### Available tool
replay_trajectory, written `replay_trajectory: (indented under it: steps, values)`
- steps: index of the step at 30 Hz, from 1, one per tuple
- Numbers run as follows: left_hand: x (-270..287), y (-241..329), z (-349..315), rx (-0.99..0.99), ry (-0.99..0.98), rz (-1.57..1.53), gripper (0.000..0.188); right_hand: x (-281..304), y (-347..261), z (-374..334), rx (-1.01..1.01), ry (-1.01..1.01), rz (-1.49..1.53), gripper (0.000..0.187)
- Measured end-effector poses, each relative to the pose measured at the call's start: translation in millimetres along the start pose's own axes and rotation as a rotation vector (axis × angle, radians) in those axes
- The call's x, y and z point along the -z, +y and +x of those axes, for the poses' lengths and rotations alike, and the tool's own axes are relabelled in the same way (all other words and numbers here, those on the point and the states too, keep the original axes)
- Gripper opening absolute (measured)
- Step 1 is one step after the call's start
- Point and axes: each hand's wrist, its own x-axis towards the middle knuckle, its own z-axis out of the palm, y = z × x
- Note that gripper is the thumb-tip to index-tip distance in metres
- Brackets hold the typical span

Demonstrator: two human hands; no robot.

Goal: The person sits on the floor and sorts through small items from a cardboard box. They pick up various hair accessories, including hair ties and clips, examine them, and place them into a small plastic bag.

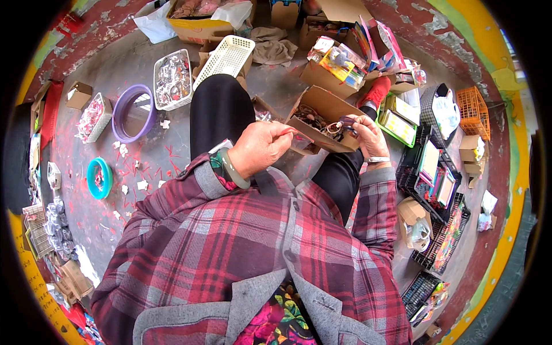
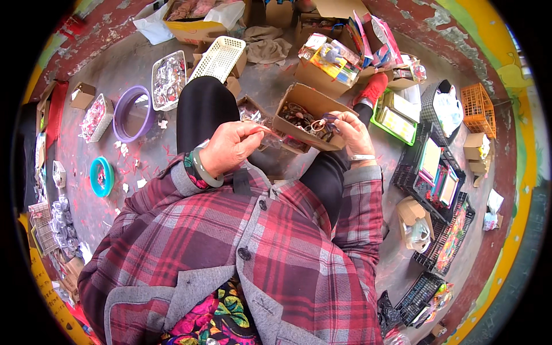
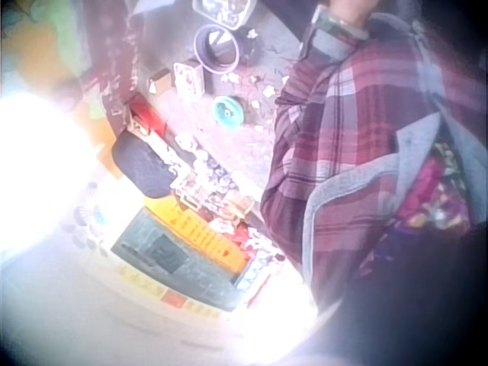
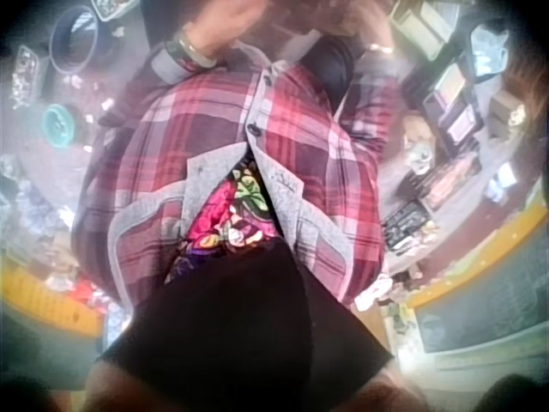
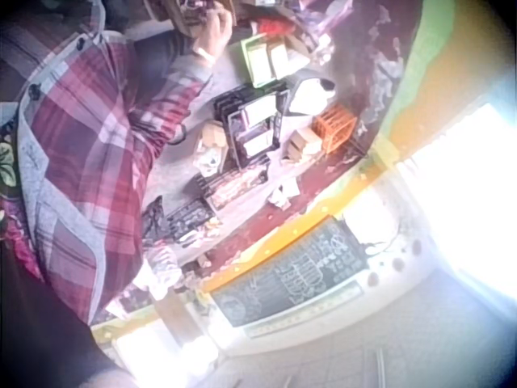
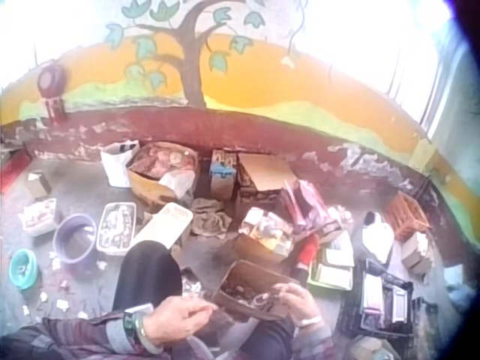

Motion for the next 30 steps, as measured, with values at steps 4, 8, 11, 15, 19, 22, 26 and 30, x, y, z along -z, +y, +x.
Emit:
replay_trajectory:
  steps: [4,8,11,15,19,22,26,30]
  values:
    - [-1.1,0.1,-0.5,0.018,-0.005,-0.024,0.023,1.8,7.0,-4.0,-0.002,0.037,0.183,0.004]
    - [-4.6,-5.9,1.4,-0.085,0.022,-0.008,0.022,-5.6,-1.7,-11.4,-0.128,0.001,0.37,0.01]
    - [-6.2,-11.4,2.5,-0.07,0.014,-0.011,0.022,-9.6,-5.0,-17.1,-0.152,0.013,0.405,0.014]
    - [-3.8,-10.4,1.6,0.042,-0.062,-0.032,0.023,-9.3,-6.6,-19.9,-0.205,-0.017,0.353,0.018]
    - [-3.8,-12.0,1.2,0.057,-0.074,-0.037,0.023,-28.4,-11.7,-23.5,-0.207,-0.022,0.313,0.019]
    - [-3.7,-12.5,0.5,0.071,-0.068,-0.02,0.023,-37.2,-11.3,-27.0,-0.211,-0.029,0.277,0.023]
    - [-2.1,-9.6,0.1,0.102,-0.046,0.034,0.023,-34.7,-3.0,-27.0,-0.194,0.004,0.255,0.021]
    - [-3.1,-12.8,0.8,0.166,-0.023,-0.006,0.023,-38.7,-19.8,-31.9,-0.251,0.075,0.25,0.018]
